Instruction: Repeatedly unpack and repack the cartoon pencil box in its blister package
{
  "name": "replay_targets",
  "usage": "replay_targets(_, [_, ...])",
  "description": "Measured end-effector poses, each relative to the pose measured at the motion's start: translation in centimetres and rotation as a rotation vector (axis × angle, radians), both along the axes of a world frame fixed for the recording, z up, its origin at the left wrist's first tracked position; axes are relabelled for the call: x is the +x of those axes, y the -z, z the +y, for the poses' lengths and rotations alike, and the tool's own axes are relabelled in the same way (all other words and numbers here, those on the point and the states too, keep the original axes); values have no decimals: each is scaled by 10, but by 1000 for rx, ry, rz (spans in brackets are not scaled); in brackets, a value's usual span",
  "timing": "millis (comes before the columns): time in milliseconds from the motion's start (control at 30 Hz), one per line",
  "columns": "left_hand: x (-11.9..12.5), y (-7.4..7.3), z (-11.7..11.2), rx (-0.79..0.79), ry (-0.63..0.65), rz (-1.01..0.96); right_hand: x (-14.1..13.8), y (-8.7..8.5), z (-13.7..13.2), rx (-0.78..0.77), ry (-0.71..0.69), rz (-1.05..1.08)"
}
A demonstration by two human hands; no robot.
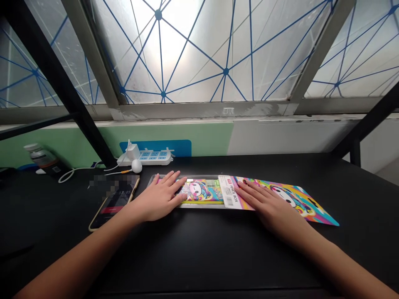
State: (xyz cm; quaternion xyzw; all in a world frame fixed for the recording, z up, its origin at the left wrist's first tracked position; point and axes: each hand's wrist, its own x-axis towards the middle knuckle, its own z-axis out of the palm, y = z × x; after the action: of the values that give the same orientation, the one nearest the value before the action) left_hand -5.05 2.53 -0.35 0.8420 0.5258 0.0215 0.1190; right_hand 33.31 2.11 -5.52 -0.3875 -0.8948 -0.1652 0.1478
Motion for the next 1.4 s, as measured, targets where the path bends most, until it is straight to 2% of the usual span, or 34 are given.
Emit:
replay_targets(100, [-3,0,2,3,-18,-13,15,-6,-10,137,68,-2])
replay_targets(200, [-2,2,5,30,-44,-28,13,-21,-24,243,164,-5])
replay_targets(300, [1,5,7,66,-64,-43,-15,-36,-47,301,143,-3])
replay_targets(400, [4,9,7,105,-82,-54,-67,-40,-80,292,-88,-16])
replay_targets(500, [6,12,6,138,-93,-60,-125,-31,-104,170,-291,-91])
replay_targets(567, [7,13,6,160,-91,-59,-158,-21,-104,68,-352,-90])
replay_targets(667, [8,13,5,188,-75,-52,-192,-7,-82,-110,-342,15])
replay_targets(767, [8,14,6,202,-56,-40,-208,-5,-53,-308,-367,58])
replay_targets(900, [7,15,7,211,-44,-26,-210,-14,-41,-357,-419,74])
replay_targets(1033, [6,15,7,211,-45,-19,-193,-36,-36,-301,-451,172])
replay_targets(1133, [7,14,7,207,-42,-17,-167,-54,-9,-210,-309,219])
replay_targets(1233, [7,13,6,207,-42,-15,-137,-65,34,-293,-76,139])
replay_targets(1300, [8,12,7,210,-43,-13,-120,-66,60,-430,-27,95])
replay_targets(1400, [8,12,7,212,-44,-10,-110,-64,85,-524,-39,72])
